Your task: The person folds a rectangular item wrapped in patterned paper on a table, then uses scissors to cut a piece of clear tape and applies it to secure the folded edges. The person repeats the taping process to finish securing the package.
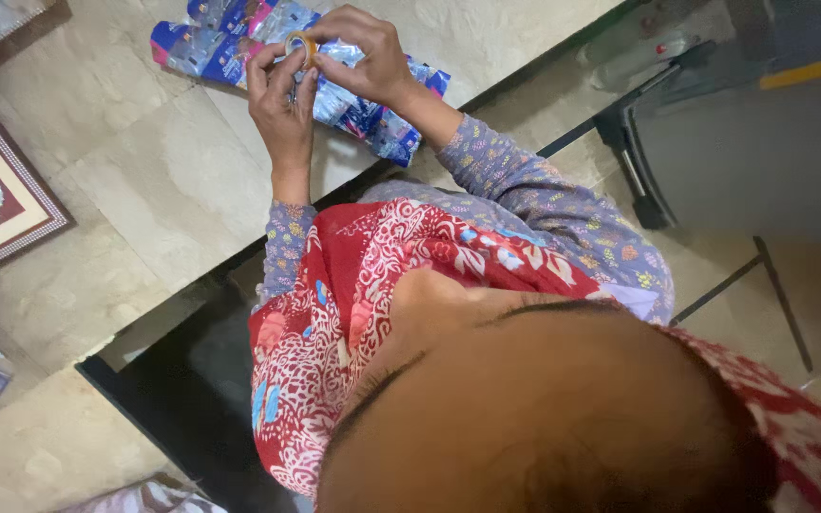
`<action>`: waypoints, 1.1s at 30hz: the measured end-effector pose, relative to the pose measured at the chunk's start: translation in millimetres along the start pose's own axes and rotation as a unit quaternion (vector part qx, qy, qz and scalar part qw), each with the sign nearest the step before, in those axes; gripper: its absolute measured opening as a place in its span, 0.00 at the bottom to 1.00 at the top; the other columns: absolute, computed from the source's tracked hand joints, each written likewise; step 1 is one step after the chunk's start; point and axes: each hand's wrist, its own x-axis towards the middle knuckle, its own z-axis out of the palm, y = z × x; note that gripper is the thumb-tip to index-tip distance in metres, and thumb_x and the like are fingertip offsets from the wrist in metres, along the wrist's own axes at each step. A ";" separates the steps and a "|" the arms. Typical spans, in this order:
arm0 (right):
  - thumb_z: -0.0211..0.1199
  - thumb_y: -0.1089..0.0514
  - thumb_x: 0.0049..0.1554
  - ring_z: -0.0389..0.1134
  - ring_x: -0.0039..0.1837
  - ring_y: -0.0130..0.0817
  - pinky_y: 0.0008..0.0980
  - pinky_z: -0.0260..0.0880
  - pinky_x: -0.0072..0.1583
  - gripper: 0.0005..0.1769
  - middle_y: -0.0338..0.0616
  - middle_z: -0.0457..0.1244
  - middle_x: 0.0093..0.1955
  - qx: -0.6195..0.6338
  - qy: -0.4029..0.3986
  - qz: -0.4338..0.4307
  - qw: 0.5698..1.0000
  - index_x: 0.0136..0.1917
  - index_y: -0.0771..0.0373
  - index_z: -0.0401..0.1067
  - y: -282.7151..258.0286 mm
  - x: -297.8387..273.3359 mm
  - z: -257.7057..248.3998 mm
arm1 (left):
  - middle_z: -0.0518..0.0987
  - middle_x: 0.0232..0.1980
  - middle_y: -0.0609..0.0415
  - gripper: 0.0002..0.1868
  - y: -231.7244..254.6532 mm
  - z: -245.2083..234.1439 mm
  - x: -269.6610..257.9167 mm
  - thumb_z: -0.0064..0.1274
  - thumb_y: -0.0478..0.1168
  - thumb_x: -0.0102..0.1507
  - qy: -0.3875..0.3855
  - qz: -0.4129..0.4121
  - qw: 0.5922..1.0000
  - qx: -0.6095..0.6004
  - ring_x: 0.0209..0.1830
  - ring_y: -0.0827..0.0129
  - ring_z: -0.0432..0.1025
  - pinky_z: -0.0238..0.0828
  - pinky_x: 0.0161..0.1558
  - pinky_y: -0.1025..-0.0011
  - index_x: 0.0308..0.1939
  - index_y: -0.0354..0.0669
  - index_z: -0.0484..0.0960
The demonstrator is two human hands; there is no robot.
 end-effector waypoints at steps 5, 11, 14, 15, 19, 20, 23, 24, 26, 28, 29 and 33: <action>0.74 0.62 0.56 0.75 0.54 0.43 0.36 0.77 0.56 0.14 0.49 0.72 0.51 -0.039 0.007 -0.017 0.999 0.56 0.64 0.80 0.6 2.0 10.8 | 0.76 0.58 0.51 0.13 -11.7 -10.1 1.9 0.66 0.34 0.68 -0.009 0.004 1.000 -0.024 0.50 0.64 0.76 0.77 0.51 0.68 0.56 0.42 0.86; 0.75 0.61 0.56 0.75 0.52 0.43 0.36 0.77 0.53 0.14 0.48 0.72 0.50 -0.065 0.005 -0.024 0.998 0.55 0.64 0.81 0.9 3.2 15.5 | 0.76 0.58 0.51 0.12 -19.3 -15.0 3.7 0.65 0.36 0.68 -0.010 0.012 0.999 -0.035 0.50 0.64 0.77 0.77 0.50 0.68 0.55 0.42 0.86; 0.75 0.62 0.57 0.76 0.50 0.40 0.34 0.77 0.52 0.10 0.46 0.73 0.48 -0.063 0.014 -0.011 0.998 0.53 0.63 0.82 -0.1 5.5 19.3 | 0.76 0.58 0.51 0.13 -22.0 -18.8 4.3 0.66 0.37 0.68 -0.015 0.013 1.000 -0.024 0.48 0.65 0.77 0.77 0.49 0.68 0.55 0.42 0.87; 0.74 0.63 0.57 0.76 0.50 0.40 0.34 0.77 0.52 0.10 0.46 0.73 0.48 -0.056 0.013 -0.013 0.998 0.53 0.63 0.82 -0.3 6.3 20.0 | 0.76 0.58 0.51 0.13 -22.4 -19.8 3.9 0.66 0.37 0.68 -0.018 0.008 0.999 -0.032 0.48 0.65 0.77 0.77 0.48 0.68 0.55 0.42 0.87; 0.74 0.63 0.56 0.76 0.50 0.39 0.33 0.77 0.52 0.09 0.46 0.72 0.48 -0.053 0.011 -0.019 0.998 0.52 0.63 0.81 -0.7 8.3 22.8 | 0.77 0.59 0.51 0.12 -24.0 -22.2 3.5 0.66 0.38 0.68 -0.012 0.008 1.000 -0.021 0.52 0.65 0.78 0.77 0.51 0.68 0.55 0.44 0.87; 0.73 0.64 0.56 0.76 0.50 0.39 0.33 0.77 0.52 0.09 0.46 0.72 0.48 -0.058 0.010 -0.021 0.998 0.52 0.64 0.81 -0.8 8.2 23.3 | 0.77 0.59 0.52 0.12 -24.3 -22.7 3.5 0.66 0.38 0.68 -0.009 0.015 1.000 -0.009 0.53 0.63 0.77 0.77 0.52 0.67 0.55 0.44 0.87; 0.72 0.65 0.57 0.76 0.50 0.37 0.32 0.78 0.53 0.10 0.47 0.71 0.48 -0.020 -0.001 0.019 1.000 0.53 0.66 0.79 -2.9 6.6 28.0 | 0.78 0.60 0.51 0.12 -25.1 -25.0 3.2 0.65 0.38 0.68 -0.001 0.026 1.000 0.011 0.58 0.60 0.76 0.76 0.54 0.66 0.56 0.44 0.87; 0.72 0.65 0.58 0.76 0.50 0.37 0.32 0.77 0.53 0.10 0.47 0.71 0.48 -0.013 -0.005 0.028 0.999 0.53 0.66 0.78 -3.5 6.3 29.9 | 0.77 0.60 0.51 0.12 -25.6 -26.1 3.8 0.65 0.38 0.68 0.000 0.023 1.000 0.008 0.59 0.59 0.75 0.76 0.55 0.65 0.56 0.44 0.87; 0.72 0.65 0.58 0.76 0.51 0.36 0.31 0.77 0.54 0.11 0.47 0.70 0.48 0.001 -0.012 0.047 0.999 0.54 0.67 0.77 -4.6 5.6 33.1 | 0.77 0.60 0.51 0.12 -26.2 -27.9 5.0 0.64 0.38 0.68 0.004 0.022 1.000 0.006 0.60 0.59 0.75 0.76 0.57 0.65 0.56 0.44 0.87; 0.71 0.65 0.59 0.76 0.53 0.37 0.32 0.77 0.57 0.12 0.47 0.70 0.51 0.026 -0.018 0.033 0.999 0.56 0.67 0.75 -4.1 5.6 34.0 | 0.77 0.60 0.51 0.11 -26.1 -29.4 5.0 0.64 0.38 0.69 0.009 0.026 1.000 0.010 0.61 0.58 0.75 0.76 0.58 0.64 0.55 0.45 0.86; 0.71 0.65 0.60 0.76 0.54 0.37 0.32 0.78 0.58 0.13 0.48 0.70 0.52 0.039 -0.022 0.026 0.999 0.57 0.67 0.74 -3.9 5.2 34.6 | 0.77 0.60 0.51 0.11 -25.7 -30.3 4.3 0.64 0.37 0.69 0.008 0.023 1.000 0.007 0.61 0.59 0.75 0.76 0.58 0.65 0.55 0.45 0.87; 0.71 0.64 0.62 0.75 0.56 0.37 0.33 0.78 0.59 0.14 0.49 0.68 0.55 0.091 -0.049 0.054 0.993 0.59 0.68 0.72 -3.2 4.3 36.4 | 0.78 0.59 0.53 0.11 -24.7 -33.5 4.4 0.65 0.36 0.68 0.010 0.035 0.999 0.017 0.61 0.59 0.75 0.77 0.57 0.66 0.55 0.46 0.87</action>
